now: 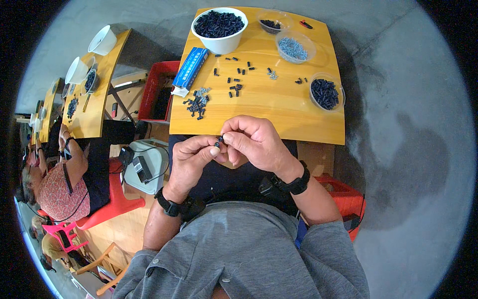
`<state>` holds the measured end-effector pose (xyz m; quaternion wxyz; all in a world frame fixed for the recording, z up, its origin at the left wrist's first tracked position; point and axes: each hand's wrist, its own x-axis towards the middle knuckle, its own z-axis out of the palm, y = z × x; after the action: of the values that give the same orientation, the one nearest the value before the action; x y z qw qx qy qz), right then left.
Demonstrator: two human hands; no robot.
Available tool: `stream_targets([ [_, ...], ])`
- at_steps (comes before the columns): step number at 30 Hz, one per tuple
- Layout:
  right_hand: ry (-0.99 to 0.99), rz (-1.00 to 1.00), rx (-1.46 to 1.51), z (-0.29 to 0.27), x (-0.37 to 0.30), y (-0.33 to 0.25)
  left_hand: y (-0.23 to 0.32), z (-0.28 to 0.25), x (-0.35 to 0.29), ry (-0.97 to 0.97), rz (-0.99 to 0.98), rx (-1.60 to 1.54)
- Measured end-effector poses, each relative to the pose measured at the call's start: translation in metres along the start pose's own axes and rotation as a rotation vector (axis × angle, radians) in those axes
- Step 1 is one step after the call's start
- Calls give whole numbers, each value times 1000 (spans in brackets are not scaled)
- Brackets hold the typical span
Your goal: Assembling small plastic or rubber components by hand at a table in a workshop setting.
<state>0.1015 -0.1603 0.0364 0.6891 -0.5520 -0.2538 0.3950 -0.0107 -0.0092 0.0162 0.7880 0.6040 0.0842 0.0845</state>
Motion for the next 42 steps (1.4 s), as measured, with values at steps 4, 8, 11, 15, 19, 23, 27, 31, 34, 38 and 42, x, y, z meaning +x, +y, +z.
stream_targets([
  [4,-9,-18,-52,3,-1,-1,5,0,0,-1,-38,-28],
  [8,-7,-39,-99,5,0,-2,3,-2,0,1,-44,-34],
  [11,8,-52,-140,8,0,-5,5,-2,0,-3,-54,-56],
  [15,10,-136,-250,8,0,-5,1,-2,1,-3,-47,-59],
  [19,27,-215,-366,10,2,-5,-1,-3,1,7,-53,-43],
  [23,23,-242,-420,8,3,-6,0,-4,4,-1,-69,-60],
  [27,52,-303,-485,7,5,-6,-4,-6,5,3,-71,-38],
  [31,45,-325,-499,5,6,-3,-5,-7,6,-7,-90,-39],
  [34,16,-344,-550,3,8,-5,-7,-7,7,3,-98,-52],
  [38,22,-313,-541,4,9,-5,-5,-7,10,-16,-119,-85],
  [42,13,-314,-552,2,10,-2,-6,-6,11,-19,-130,-81],
])
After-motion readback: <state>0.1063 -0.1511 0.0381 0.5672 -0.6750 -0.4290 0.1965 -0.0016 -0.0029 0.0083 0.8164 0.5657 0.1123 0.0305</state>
